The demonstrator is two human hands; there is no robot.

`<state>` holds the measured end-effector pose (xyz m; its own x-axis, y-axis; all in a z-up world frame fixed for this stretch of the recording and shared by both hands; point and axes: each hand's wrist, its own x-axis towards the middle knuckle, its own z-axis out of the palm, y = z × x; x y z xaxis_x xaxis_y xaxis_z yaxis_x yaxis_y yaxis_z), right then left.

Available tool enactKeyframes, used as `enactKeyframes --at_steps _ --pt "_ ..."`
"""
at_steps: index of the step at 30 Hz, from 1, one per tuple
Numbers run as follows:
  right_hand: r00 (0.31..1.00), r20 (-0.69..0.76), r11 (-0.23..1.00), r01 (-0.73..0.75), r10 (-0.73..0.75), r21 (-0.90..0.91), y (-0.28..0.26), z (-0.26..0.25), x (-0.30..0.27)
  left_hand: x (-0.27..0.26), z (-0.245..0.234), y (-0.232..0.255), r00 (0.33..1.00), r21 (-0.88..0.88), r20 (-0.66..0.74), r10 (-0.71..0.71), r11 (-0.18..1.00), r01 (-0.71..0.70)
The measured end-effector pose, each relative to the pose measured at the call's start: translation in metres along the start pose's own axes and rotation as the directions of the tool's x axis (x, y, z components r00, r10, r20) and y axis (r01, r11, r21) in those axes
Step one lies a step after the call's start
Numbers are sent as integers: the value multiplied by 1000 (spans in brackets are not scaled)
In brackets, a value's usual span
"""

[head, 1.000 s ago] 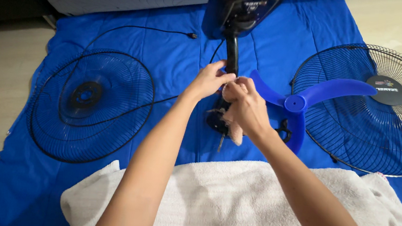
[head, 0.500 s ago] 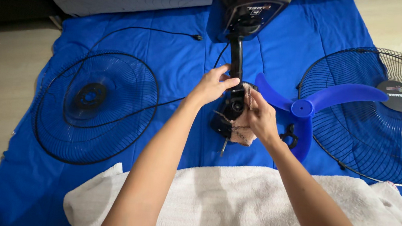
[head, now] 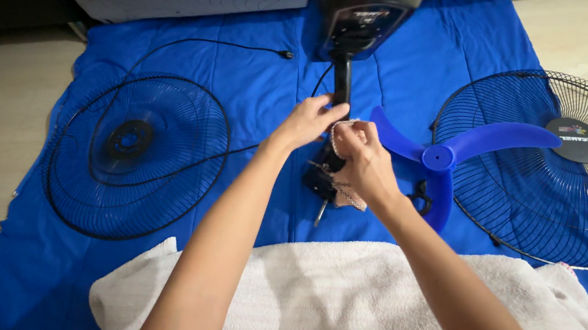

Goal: The person wipes the motor housing and control panel of a disassembled electric fan using a cloth. The fan blades and cage are set aside on a blue sheet while the person cleans the motor and neck components.

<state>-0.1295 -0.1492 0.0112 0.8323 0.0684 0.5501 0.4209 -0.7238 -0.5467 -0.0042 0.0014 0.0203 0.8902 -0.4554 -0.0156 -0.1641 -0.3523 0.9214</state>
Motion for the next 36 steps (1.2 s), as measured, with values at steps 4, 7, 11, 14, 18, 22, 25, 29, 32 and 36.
enactKeyframes --at_steps 4,7,11,14,18,22,25,29,32,36 --pt "997 -43 995 65 -68 -73 -9 8 1 -1 -7 7 1000 59 -26 9 998 -7" --pt "1000 -14 993 8 -9 -120 -11 13 3 -1 -9 7 1000 30 -20 -6 1000 7" --pt "993 -82 995 86 -81 51 10 8 -1 1 -9 5 994 188 -84 66 981 -49" --pt "998 -67 994 -13 20 109 36 12 -5 0 -7 4 997 156 -74 -2 988 14" --pt "952 45 930 -306 303 204 64 28 -10 -1 -2 7 989 230 -89 118 968 -95" --pt "946 103 617 -281 308 735 75 42 -12 6 5 10 985 268 -66 160 954 -137" --pt "928 72 692 -323 366 646 68 37 -17 5 7 11 990 269 -66 123 958 -101" --pt "980 -73 929 -151 186 337 55 21 -23 1 4 14 989 250 -83 125 963 -101" --pt "984 -73 952 -136 162 275 52 24 -14 -4 2 16 993 202 -80 82 977 -65" --pt "971 -5 937 -229 239 263 57 33 11 -3 0 18 998 196 -61 8 981 4"
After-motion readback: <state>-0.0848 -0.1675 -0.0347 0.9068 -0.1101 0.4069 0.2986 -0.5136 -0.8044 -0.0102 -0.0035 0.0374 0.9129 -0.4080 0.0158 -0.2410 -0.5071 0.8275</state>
